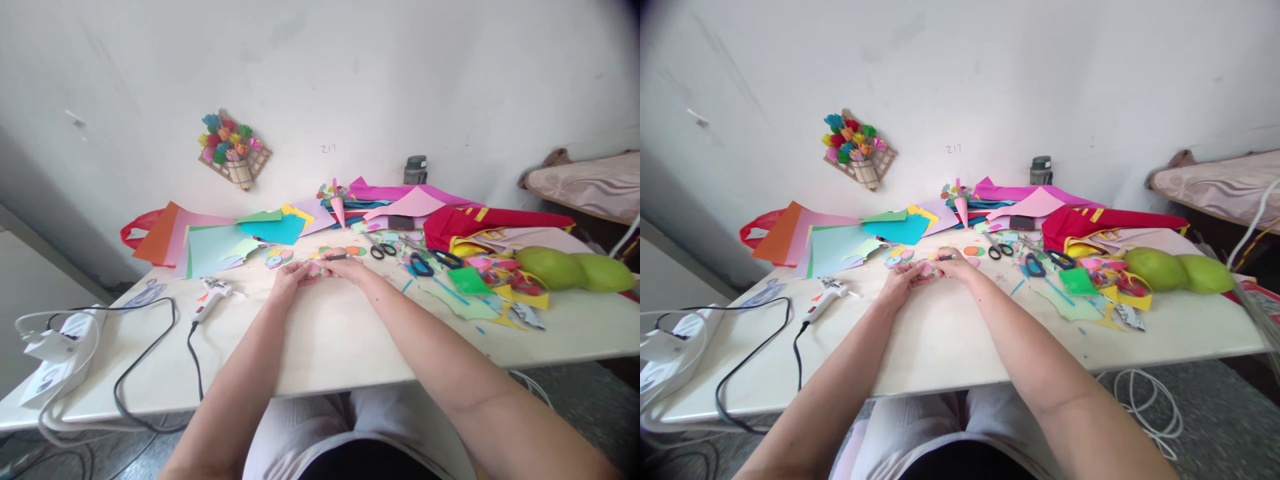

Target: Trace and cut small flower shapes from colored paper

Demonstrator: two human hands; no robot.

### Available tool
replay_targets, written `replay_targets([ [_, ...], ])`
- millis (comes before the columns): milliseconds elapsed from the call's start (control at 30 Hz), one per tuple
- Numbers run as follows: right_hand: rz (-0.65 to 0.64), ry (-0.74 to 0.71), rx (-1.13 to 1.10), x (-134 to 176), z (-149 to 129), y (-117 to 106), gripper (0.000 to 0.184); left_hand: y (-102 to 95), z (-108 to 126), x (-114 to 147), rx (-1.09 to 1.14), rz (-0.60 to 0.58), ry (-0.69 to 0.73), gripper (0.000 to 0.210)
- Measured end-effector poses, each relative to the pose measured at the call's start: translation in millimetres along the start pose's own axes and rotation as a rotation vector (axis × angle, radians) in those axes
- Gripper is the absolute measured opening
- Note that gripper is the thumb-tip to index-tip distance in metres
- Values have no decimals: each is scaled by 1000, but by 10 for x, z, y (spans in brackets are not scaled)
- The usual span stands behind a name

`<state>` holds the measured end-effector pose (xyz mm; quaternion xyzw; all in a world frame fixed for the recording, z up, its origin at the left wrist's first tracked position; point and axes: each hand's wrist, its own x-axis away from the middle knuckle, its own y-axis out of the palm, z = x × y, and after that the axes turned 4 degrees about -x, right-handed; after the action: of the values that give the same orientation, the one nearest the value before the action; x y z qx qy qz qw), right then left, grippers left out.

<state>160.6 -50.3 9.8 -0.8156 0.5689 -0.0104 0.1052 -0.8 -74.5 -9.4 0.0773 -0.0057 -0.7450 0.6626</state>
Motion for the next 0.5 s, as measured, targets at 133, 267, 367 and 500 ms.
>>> replay_targets([
  [133,0,4,17,-28,31,-1,13,14,51,-14,120,67,-112,31],
  [267,-22,-12,19,-57,70,-11,14,17,77,-8,118,64,-157,28],
  [367,-42,-22,32,-72,94,-18,15,11,79,7,47,-1,-118,24],
  [500,-45,-19,6,-95,125,-19,15,-11,73,-11,65,-9,-170,22],
])
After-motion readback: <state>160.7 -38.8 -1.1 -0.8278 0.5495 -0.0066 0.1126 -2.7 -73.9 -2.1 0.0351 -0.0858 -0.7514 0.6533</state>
